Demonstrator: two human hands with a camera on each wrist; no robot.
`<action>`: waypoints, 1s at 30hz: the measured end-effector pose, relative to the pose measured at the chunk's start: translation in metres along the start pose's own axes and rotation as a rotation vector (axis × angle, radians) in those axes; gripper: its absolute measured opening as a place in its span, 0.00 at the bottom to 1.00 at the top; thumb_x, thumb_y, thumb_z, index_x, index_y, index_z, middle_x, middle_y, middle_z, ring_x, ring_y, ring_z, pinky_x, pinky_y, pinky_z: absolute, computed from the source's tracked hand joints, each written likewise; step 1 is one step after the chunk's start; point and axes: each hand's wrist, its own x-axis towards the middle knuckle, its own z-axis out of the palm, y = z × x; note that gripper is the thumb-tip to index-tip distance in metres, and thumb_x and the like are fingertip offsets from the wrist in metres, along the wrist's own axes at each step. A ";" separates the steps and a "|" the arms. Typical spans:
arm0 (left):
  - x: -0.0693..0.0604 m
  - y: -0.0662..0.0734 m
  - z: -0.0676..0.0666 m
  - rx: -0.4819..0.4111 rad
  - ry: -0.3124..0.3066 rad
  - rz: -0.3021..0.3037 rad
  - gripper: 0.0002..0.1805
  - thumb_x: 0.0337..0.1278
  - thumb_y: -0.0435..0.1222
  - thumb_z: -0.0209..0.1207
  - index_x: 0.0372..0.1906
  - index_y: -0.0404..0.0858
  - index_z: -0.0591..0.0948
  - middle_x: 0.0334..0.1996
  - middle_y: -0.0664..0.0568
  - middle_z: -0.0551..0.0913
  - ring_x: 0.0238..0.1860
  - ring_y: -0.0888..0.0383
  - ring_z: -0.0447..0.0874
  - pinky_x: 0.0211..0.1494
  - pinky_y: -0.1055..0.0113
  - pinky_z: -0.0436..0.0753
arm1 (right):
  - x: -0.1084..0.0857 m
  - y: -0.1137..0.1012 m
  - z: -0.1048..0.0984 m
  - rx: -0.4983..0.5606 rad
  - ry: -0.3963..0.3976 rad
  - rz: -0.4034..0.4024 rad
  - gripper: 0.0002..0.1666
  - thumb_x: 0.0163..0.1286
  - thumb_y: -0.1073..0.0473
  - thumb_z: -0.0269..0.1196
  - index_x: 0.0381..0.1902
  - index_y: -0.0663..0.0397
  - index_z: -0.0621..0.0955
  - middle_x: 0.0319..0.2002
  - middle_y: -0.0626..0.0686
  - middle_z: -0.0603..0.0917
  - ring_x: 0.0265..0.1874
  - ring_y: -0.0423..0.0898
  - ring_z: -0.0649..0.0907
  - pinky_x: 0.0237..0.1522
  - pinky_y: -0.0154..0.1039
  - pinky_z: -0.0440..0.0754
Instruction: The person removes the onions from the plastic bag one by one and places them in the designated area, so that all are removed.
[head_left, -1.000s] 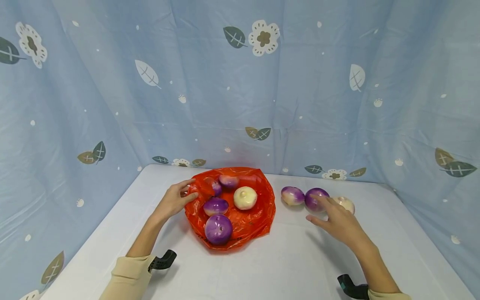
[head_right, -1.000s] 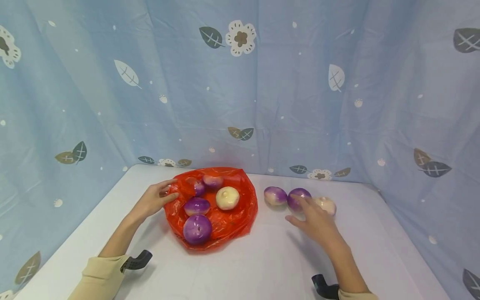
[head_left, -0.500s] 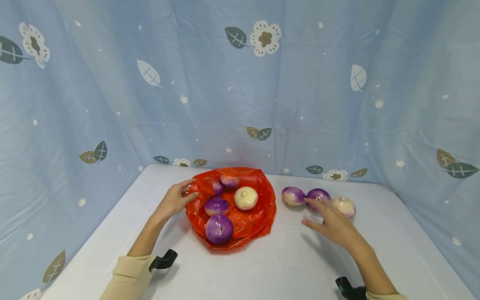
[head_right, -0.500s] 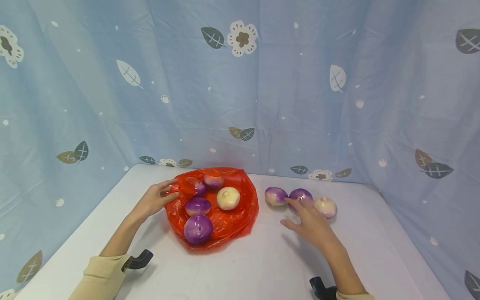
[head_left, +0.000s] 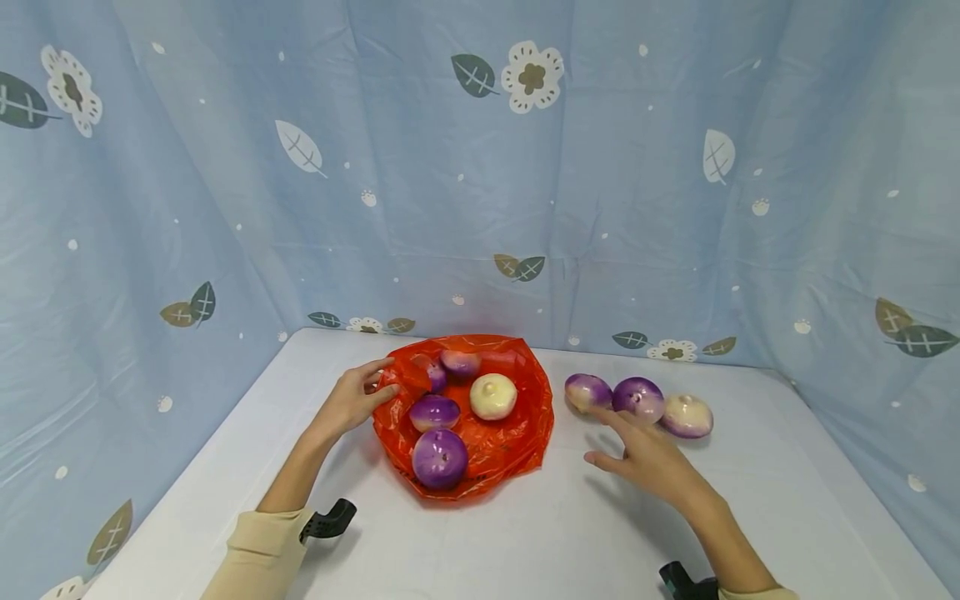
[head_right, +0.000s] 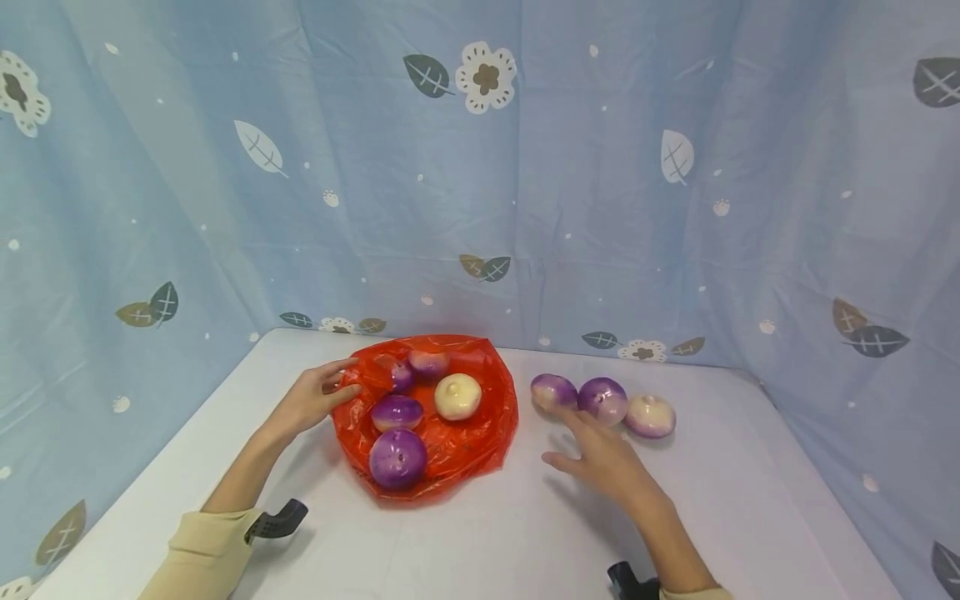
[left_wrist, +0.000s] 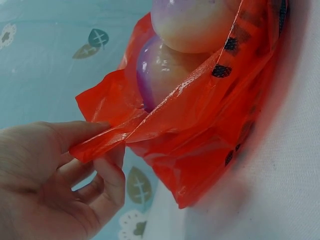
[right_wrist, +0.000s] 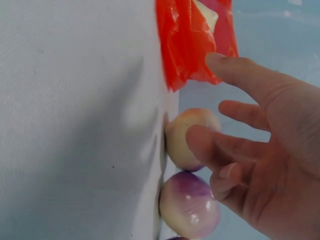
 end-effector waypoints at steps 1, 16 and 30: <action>0.000 0.000 0.000 -0.001 -0.001 0.001 0.30 0.66 0.37 0.59 0.71 0.35 0.68 0.60 0.31 0.78 0.61 0.34 0.77 0.57 0.49 0.82 | 0.000 -0.001 0.001 0.005 -0.007 0.003 0.40 0.58 0.43 0.72 0.66 0.47 0.74 0.55 0.53 0.84 0.38 0.45 0.82 0.39 0.39 0.85; -0.001 -0.001 0.000 -0.007 0.006 -0.016 0.30 0.66 0.38 0.59 0.71 0.36 0.68 0.61 0.32 0.78 0.62 0.35 0.77 0.58 0.50 0.82 | 0.003 -0.009 0.009 0.169 -0.142 0.023 0.36 0.61 0.39 0.68 0.63 0.45 0.76 0.53 0.54 0.85 0.33 0.38 0.84 0.35 0.29 0.81; 0.001 -0.003 0.001 0.017 0.004 -0.014 0.30 0.66 0.38 0.59 0.70 0.36 0.68 0.62 0.31 0.76 0.63 0.31 0.73 0.59 0.45 0.80 | 0.019 -0.043 0.007 0.163 -0.045 -0.051 0.31 0.61 0.42 0.69 0.60 0.45 0.79 0.51 0.50 0.85 0.28 0.38 0.79 0.30 0.27 0.79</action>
